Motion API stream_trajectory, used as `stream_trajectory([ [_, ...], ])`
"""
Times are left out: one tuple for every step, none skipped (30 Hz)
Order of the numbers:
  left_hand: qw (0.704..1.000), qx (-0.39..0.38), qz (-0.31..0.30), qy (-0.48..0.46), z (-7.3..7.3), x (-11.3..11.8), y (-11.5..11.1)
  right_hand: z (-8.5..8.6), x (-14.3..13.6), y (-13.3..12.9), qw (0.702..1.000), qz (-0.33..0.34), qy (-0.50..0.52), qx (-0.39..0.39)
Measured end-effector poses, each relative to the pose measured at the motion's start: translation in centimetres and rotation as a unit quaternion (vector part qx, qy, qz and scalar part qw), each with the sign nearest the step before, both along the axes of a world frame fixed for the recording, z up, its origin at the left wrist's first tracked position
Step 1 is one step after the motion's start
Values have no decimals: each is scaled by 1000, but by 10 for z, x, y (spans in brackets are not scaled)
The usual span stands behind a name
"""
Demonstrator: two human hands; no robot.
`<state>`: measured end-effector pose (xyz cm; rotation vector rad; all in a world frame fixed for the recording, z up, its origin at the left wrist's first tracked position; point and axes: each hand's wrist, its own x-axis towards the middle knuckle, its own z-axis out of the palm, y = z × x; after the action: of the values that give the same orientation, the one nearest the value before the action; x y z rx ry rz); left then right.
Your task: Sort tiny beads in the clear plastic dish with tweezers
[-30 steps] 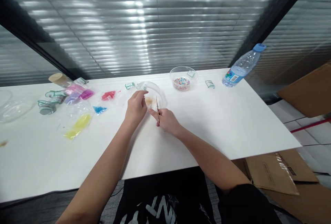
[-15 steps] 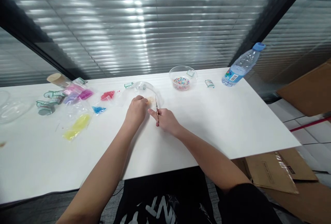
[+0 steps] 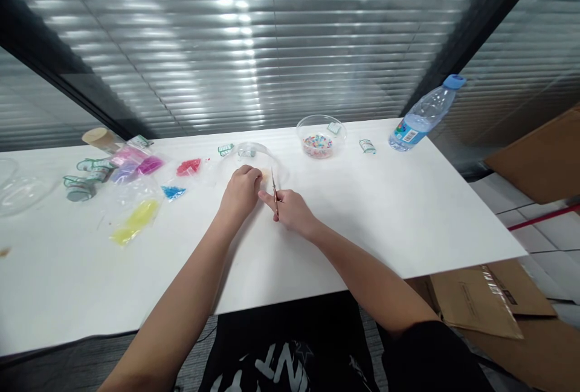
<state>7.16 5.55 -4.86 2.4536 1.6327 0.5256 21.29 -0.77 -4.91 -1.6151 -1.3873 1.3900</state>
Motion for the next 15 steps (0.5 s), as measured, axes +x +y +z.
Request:
stream_trajectory([
  [1000, 6, -5, -20, 0, 0, 0, 0, 0, 0, 1000, 2, 1, 4],
  [999, 12, -12, -44, 0, 0, 1, 1, 0, 0, 1000, 3, 1, 7],
  [997, 19, -18, -72, 0, 0, 1, 1, 0, 0, 1000, 4, 0, 9],
  [994, 26, -24, -101, -1, 0, 2, 1, -1, 0, 1000, 4, -1, 10],
  [991, 33, -28, -130, -2, 0, 3, 1, -1, -1, 1000, 5, -2, 11],
  [987, 39, -30, -156, -2, 0, 3, 1, -1, -1, 1000, 5, -4, 13],
  [983, 44, -30, -176, -3, 0, 4, 1, -1, -1, 1000, 5, -5, 14],
  [980, 49, -31, -190, -4, 0, 4, 1, -1, -1, 1000, 6, -5, 14],
  [978, 56, -30, -197, -4, 1, 5, 1, -1, -1, 1000, 6, -4, 13],
  [978, 63, -31, -197, -4, 1, 5, 1, -1, -1, 1000, 7, -3, 13],
  [978, 68, -32, -193, -4, 1, 5, 1, -1, -1, 1000, 8, -3, 12],
  [980, 72, -35, -185, -4, 1, 5, 0, -1, -1, 1000, 9, -1, 12],
  [981, 75, -37, -175, -4, 1, 4, 0, -1, -1, 1000, 9, 0, 11],
  [983, 76, -38, -164, -4, 1, 4, 0, -1, -1, 1000, 9, 2, 11],
  [984, 76, -40, -154, -4, 0, 4, -1, -1, -1, 1000, 8, 3, 11],
])
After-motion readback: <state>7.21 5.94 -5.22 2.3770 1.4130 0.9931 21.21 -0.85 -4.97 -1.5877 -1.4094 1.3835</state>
